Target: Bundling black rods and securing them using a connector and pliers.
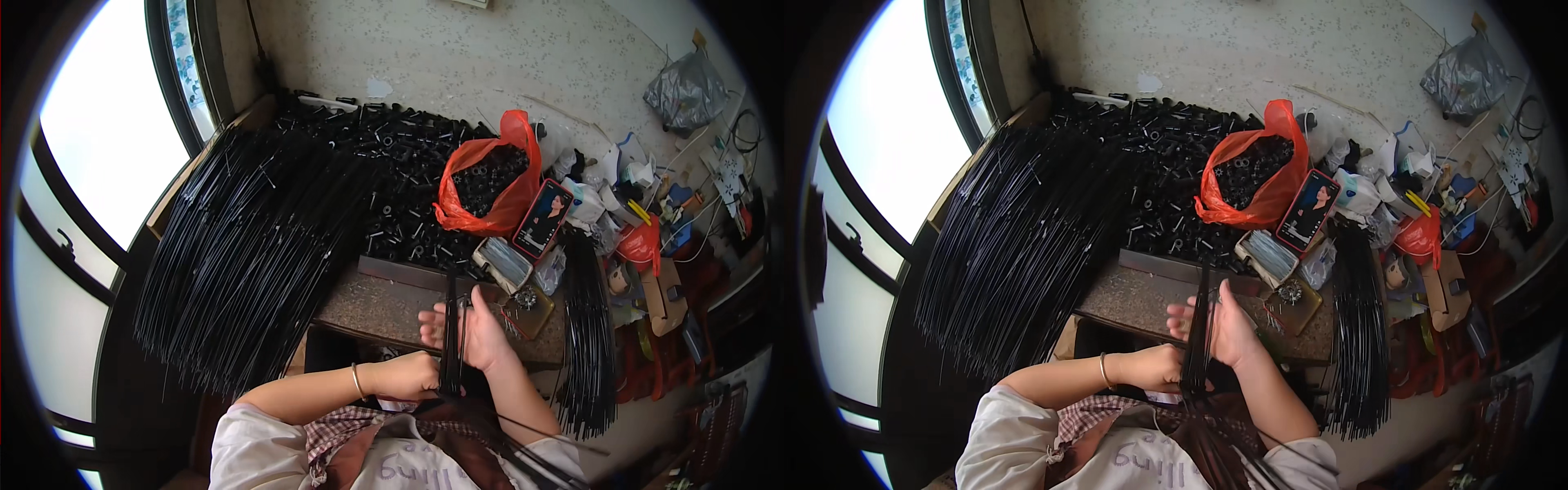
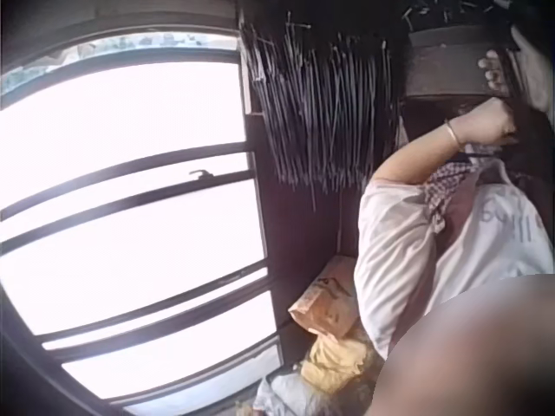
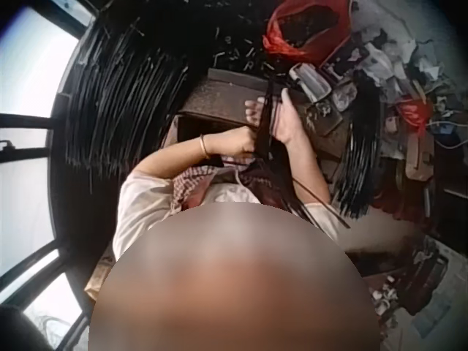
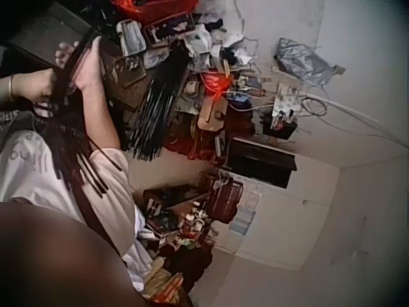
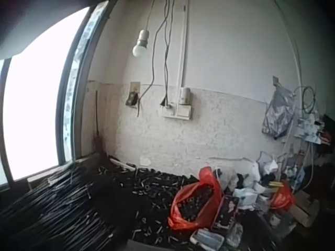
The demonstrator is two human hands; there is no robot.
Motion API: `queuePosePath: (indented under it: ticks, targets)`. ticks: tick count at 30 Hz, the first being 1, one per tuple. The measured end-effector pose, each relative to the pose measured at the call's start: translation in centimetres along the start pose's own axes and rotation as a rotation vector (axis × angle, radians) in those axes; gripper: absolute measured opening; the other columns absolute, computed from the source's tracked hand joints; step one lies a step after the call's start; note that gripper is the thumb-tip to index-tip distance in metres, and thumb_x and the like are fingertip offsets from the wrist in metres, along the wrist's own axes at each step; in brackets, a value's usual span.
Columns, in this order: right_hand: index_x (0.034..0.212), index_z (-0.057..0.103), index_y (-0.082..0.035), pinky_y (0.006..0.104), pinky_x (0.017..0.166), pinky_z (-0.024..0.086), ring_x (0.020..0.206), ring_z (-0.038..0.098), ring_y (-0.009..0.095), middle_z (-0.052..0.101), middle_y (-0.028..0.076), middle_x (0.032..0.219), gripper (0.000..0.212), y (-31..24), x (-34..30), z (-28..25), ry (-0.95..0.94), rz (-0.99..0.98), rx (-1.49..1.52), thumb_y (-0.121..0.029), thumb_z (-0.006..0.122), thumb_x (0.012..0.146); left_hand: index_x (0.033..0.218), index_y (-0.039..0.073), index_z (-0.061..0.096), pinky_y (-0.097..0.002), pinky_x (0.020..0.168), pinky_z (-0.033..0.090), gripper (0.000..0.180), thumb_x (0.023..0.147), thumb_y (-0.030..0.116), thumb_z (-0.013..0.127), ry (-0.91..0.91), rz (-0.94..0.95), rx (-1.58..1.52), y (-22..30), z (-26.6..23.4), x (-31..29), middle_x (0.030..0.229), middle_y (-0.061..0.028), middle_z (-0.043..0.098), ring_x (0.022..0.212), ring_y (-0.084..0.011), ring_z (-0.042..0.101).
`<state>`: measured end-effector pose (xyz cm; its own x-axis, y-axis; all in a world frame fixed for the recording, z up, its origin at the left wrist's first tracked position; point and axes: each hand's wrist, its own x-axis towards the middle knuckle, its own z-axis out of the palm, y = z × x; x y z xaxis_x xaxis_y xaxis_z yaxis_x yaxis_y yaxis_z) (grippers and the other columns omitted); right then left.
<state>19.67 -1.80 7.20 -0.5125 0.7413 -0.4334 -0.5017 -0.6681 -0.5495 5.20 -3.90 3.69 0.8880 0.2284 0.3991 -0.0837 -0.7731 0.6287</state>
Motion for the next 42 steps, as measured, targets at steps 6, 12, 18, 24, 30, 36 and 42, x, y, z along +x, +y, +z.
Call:
queuePosePath:
  ticks: [6, 12, 18, 24, 30, 36, 42]
  targets:
    - [0.120, 0.016, -0.001, 0.0386, 0.089, 0.024, 0.109, 0.029, 0.031, 0.025, 0.018, 0.122, 0.072, -3.0, 5.7, -1.9, 0.346, -0.494, -0.507, -0.056, 0.028, 0.075, 0.086, 0.006, 0.054, -0.0341, 0.075, 0.040, 0.028, 0.058, 0.007, 0.059, 0.356, -0.188, 0.048, -4.1, 1.0, -0.9, 0.093, -0.0084, 0.053, 0.087, -0.0256, 0.049]
    - [0.098, 0.045, 0.007, 0.0413, 0.083, 0.033, 0.090, 0.048, 0.033, 0.051, 0.024, 0.090, 0.082, -1.9, -0.5, 0.5, -0.493, -0.446, -0.137, -0.061, 0.008, 0.072, 0.110, 0.002, 0.035, -0.0467, 0.089, 0.019, 0.069, 0.054, 0.031, 0.065, 0.505, -0.689, 0.525, -3.4, 1.8, -1.6, 0.118, -0.0164, 0.029, 0.113, -0.0304, 0.023]
    - [0.098, 0.043, 0.004, 0.0370, 0.079, 0.036, 0.087, 0.049, 0.028, 0.051, 0.017, 0.094, 0.065, 1.5, -0.8, 0.3, 0.299, -0.676, -0.513, -0.054, 0.024, 0.076, 0.112, 0.017, 0.039, -0.0446, 0.094, 0.013, 0.065, 0.052, 0.029, 0.062, -0.171, -0.160, 0.595, -3.5, -1.5, -1.5, 0.127, -0.0083, 0.019, 0.118, -0.0238, 0.016]
    - [0.108, 0.035, -0.007, 0.0370, 0.079, 0.035, 0.091, 0.046, 0.024, 0.048, 0.012, 0.097, 0.050, 0.3, 5.4, -0.8, 0.206, -0.069, -0.108, -0.045, 0.041, 0.076, 0.075, 0.009, 0.057, -0.0446, 0.094, 0.014, 0.021, 0.060, 0.021, 0.050, -0.220, 0.227, 0.627, -5.6, -0.4, -1.7, 0.121, -0.0059, 0.032, 0.114, -0.0201, 0.027]
    - [0.116, 0.026, -0.003, 0.0255, 0.077, 0.034, 0.094, 0.042, 0.017, 0.040, 0.012, 0.106, 0.050, -0.5, 5.4, -0.6, 0.460, -1.011, -0.837, -0.019, 0.050, 0.076, 0.082, 0.012, 0.057, -0.0441, 0.093, 0.018, 0.031, 0.054, 0.024, 0.055, -0.009, -0.007, 0.499, -4.9, -0.2, -1.7, 0.118, -0.0042, 0.036, 0.109, -0.0203, 0.033]
    - [0.095, 0.040, 0.003, 0.0234, 0.061, 0.042, 0.068, 0.052, 0.014, 0.053, 0.011, 0.078, 0.032, 2.4, 6.6, -1.3, 0.462, -0.413, -0.646, -0.004, 0.056, 0.068, 0.080, 0.008, 0.057, -0.0397, 0.092, 0.023, 0.027, 0.058, 0.022, 0.051, -0.144, 0.215, 0.543, -5.7, 0.0, -1.7, 0.115, -0.0081, 0.039, 0.106, -0.0206, 0.037]
    - [0.118, 0.022, 0.000, 0.0331, 0.087, 0.029, 0.110, 0.030, 0.023, 0.029, 0.014, 0.119, 0.053, 2.5, 7.4, -3.4, 0.187, -0.943, -0.895, 0.000, 0.048, 0.071, 0.099, 0.010, 0.049, -0.0422, 0.092, 0.020, 0.044, 0.057, 0.023, 0.053, -0.093, 0.135, 0.466, -5.0, -1.1, -1.2, 0.117, -0.0080, 0.037, 0.108, -0.0201, 0.035]
